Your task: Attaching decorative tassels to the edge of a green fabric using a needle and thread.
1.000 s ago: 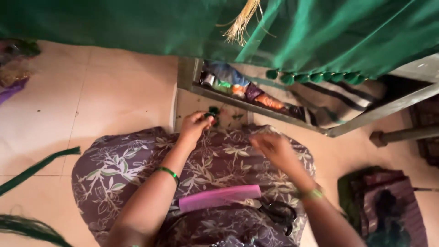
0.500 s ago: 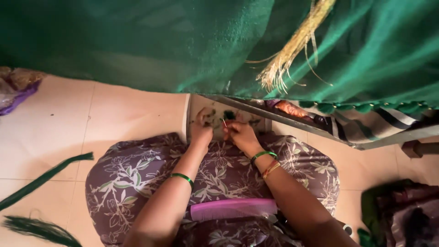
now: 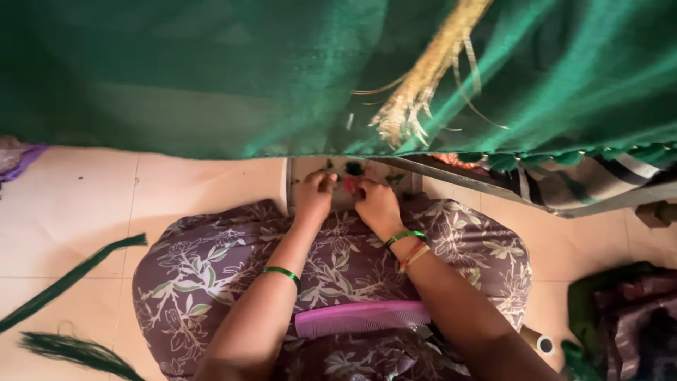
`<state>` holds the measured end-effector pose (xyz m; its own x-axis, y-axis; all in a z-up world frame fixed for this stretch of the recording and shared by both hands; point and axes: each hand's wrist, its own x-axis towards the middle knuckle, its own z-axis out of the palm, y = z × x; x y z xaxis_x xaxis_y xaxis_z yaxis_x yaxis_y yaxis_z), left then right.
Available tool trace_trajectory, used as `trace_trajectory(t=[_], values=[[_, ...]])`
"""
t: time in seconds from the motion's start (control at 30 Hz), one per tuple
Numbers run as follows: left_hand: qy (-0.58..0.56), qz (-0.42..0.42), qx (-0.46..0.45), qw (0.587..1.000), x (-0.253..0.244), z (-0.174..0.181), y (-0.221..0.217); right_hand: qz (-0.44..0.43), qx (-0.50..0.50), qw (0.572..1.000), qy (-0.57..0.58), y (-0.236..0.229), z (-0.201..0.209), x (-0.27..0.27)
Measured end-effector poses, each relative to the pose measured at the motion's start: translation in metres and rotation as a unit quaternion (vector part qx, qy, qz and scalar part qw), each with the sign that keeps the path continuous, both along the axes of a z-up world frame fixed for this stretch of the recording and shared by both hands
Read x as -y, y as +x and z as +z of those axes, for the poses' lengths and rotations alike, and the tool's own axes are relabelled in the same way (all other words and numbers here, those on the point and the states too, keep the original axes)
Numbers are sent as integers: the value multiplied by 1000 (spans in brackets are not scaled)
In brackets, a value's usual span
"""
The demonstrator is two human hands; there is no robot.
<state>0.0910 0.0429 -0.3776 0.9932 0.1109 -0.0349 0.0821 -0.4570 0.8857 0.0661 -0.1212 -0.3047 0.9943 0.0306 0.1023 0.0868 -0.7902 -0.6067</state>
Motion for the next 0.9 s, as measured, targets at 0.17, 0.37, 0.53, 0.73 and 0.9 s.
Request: trace_trajectory(t=[0.17, 0.37, 0.53, 0.73, 0.9], values=[[-61, -10, 22, 998, 0, 11, 0, 32, 21, 996, 79, 1, -6, -2], [-152, 39, -16, 987, -25, -34, 4, 38, 75, 992, 90, -14, -3, 7], [-289, 50, -166, 941, -29, -22, -7, -90, -56, 891, 442, -62, 56, 66], [-271, -81, -157, 946, -41, -41, -16, -204, 88, 882, 416, -195, 64, 233], [-46, -177, -124, 975, -44, -37, -29, -386, -51, 916, 92, -326, 11, 295]])
